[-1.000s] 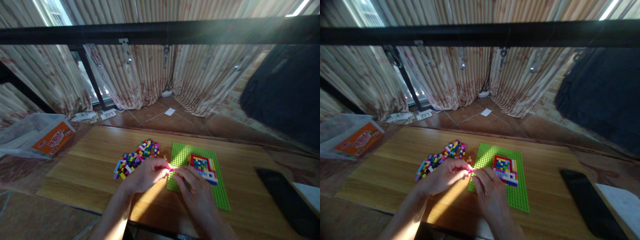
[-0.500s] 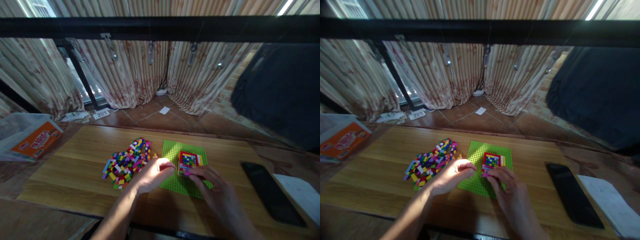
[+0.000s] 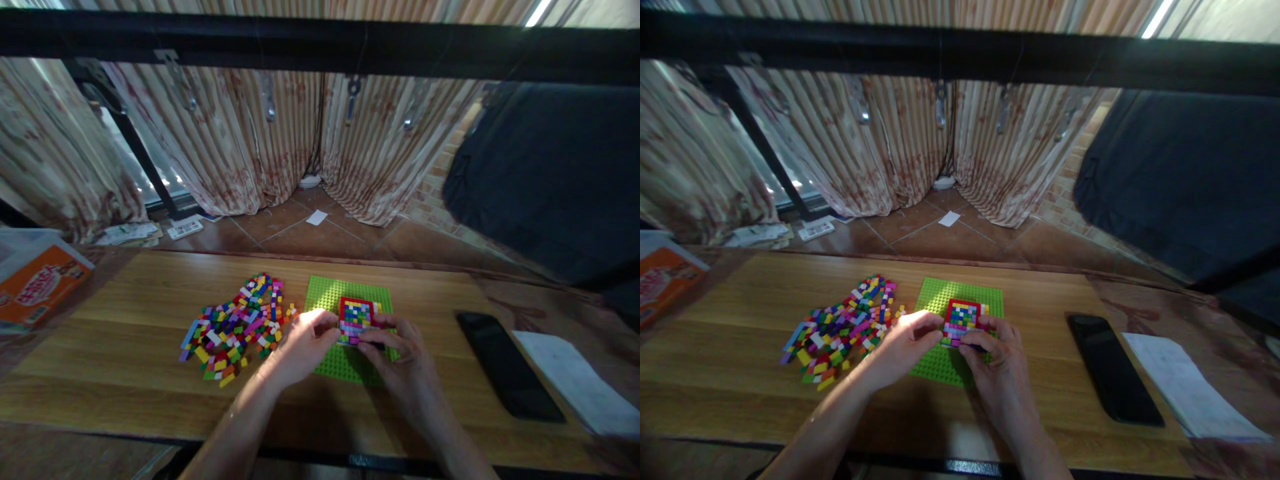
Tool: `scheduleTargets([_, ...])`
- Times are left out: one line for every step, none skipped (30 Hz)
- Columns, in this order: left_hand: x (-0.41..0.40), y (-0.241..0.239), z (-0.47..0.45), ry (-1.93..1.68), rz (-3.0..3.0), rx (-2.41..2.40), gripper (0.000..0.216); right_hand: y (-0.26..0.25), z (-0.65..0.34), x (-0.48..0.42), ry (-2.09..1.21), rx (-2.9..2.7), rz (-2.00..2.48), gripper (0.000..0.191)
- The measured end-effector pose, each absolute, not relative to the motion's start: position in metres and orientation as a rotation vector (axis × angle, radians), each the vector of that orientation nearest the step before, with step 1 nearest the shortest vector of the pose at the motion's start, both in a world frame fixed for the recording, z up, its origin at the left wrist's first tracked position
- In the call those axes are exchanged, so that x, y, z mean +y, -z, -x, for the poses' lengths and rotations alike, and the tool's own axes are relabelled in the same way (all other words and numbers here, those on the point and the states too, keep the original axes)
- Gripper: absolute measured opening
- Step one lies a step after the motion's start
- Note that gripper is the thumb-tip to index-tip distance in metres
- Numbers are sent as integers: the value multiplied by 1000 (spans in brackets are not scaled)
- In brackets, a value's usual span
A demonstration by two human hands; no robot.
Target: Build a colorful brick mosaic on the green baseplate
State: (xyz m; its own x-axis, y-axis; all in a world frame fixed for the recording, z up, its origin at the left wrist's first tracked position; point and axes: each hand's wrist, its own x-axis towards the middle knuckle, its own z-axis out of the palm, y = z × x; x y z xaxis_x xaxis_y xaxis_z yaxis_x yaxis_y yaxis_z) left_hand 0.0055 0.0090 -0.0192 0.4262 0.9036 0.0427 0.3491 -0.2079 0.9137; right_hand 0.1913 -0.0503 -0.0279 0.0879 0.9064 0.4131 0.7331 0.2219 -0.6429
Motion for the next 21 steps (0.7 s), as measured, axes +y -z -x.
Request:
scheduleTargets([9, 21, -6, -761, -1762, 1089, 16, 29, -191, -50, -270, -1671, 1548, 8])
scheduleTargets([9, 23, -7, -758, -1756, 1099, 17, 29, -191, -50, -269, -1663, 1548, 8])
scheduleTargets([8, 24, -7, -748, -1745, 1110, 19, 29, -190, -51, -268, -1655, 1552, 8])
scheduleTargets([7, 24, -8, -734, -1731, 1123, 20, 29, -190, -51, -271, -1650, 1557, 8])
scheduleTargets([6, 23, -9, -716, -1719, 1136, 22, 28, -189, -51, -274, -1646, 1562, 8])
scheduleTargets([5, 22, -10, -700, -1712, 1151, 24, 27, -188, -51, -278, -1645, 1568, 8])
scheduleTargets([4, 20, -11, -686, -1712, 1170, 26, 26, -187, -51, -281, -1642, 1574, 8])
scheduleTargets([2, 19, -12, -675, -1717, 1197, 27, 26, -186, -51, -282, -1637, 1580, 8])
scheduleTargets([1, 17, -13, -666, -1726, 1230, 29, 25, -186, -51, -280, -1631, 1585, 8])
scheduleTargets([0, 15, -14, -657, -1737, 1265, 30, 25, -185, -51, -275, -1624, 1588, 8])
scheduleTargets([-1, 13, -15, -647, -1743, 1296, 30, 25, -185, -51, -269, -1616, 1590, 8])
scheduleTargets([-2, 11, -16, -638, -1744, 1320, 31, 25, -184, -50, -264, -1610, 1590, 9])
scheduleTargets([-2, 10, -16, -632, -1741, 1335, 31, 26, -184, -50, -260, -1603, 1589, 9])
scheduleTargets([-3, 8, -17, -630, -1736, 1344, 31, 26, -184, -50, -256, -1599, 1586, 9])
scheduleTargets([-3, 7, -17, -630, -1731, 1350, 31, 27, -184, -50, -254, -1595, 1584, 9])
scheduleTargets([-3, 7, -17, -632, -1726, 1357, 31, 27, -184, -50, -255, -1595, 1583, 9])
scheduleTargets([-3, 6, -18, -634, -1721, 1364, 31, 28, -184, -49, -256, -1595, 1583, 9])
scheduleTargets([-3, 6, -18, -636, -1717, 1368, 32, 28, -184, -49, -256, -1592, 1582, 9])
scheduleTargets([-3, 6, -19, -637, -1712, 1367, 31, 28, -184, -49, -257, -1588, 1579, 9])
scheduleTargets([-4, 6, -19, -639, -1706, 1364, 30, 29, -184, -48, -260, -1582, 1573, 10])
scheduleTargets([-4, 7, -20, -642, -1700, 1365, 29, 29, -184, -48, -264, -1574, 1568, 11])
